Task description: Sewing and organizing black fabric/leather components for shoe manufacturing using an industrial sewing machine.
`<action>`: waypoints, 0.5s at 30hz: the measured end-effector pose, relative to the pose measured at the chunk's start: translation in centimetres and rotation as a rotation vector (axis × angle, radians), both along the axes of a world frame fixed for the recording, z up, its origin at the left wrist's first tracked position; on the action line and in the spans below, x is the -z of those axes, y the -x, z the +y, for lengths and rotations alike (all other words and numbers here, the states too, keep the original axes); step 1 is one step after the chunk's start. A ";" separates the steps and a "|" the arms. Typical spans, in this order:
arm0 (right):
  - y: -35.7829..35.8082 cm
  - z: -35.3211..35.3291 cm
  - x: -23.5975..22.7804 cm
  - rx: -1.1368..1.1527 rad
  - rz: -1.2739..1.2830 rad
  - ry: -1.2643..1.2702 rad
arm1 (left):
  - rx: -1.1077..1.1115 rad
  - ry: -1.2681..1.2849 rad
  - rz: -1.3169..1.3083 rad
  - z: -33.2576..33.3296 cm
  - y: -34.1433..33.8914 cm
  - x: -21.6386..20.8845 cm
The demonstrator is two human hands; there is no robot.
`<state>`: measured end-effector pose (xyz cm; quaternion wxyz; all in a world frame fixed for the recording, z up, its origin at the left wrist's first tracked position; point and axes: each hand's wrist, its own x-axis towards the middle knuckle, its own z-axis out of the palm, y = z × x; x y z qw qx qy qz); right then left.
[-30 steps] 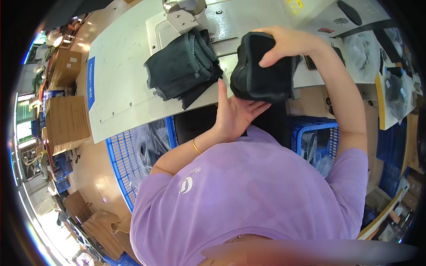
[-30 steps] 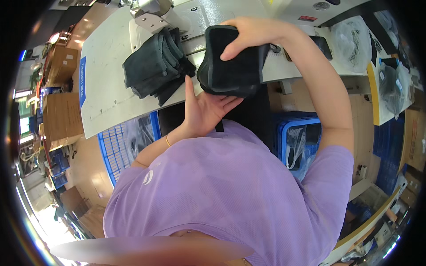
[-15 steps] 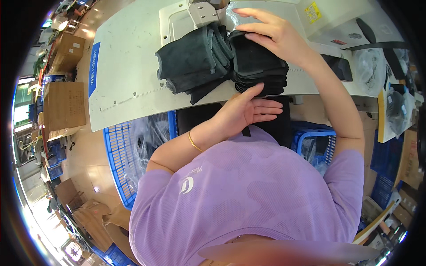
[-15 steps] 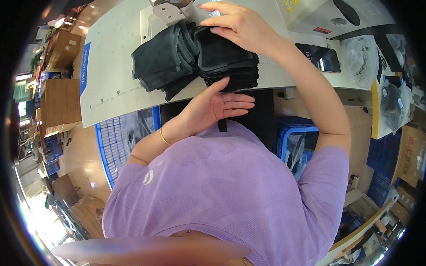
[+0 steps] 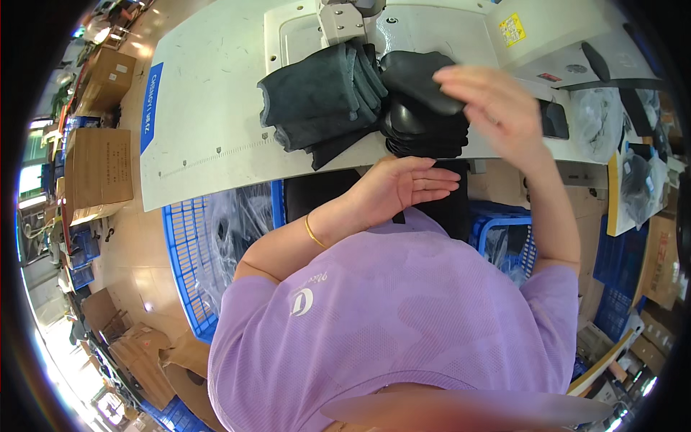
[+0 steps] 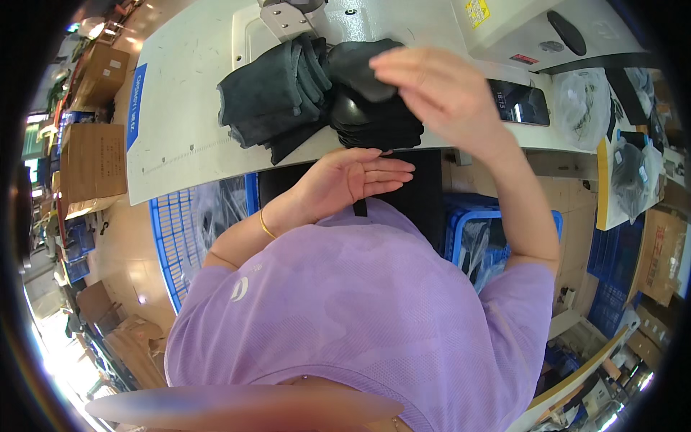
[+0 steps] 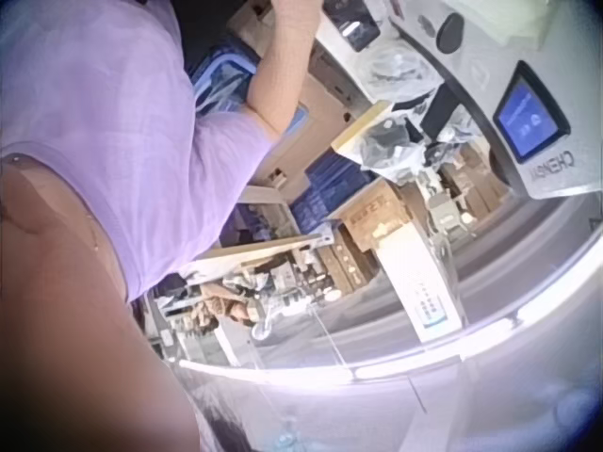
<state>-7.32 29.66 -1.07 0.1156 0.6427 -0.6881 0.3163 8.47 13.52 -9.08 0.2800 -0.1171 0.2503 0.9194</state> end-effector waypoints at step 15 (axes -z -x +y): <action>-3.1 0.3 9.1 0.658 -1.304 0.420 | -0.154 -0.072 0.012 2.3 1.9 -0.7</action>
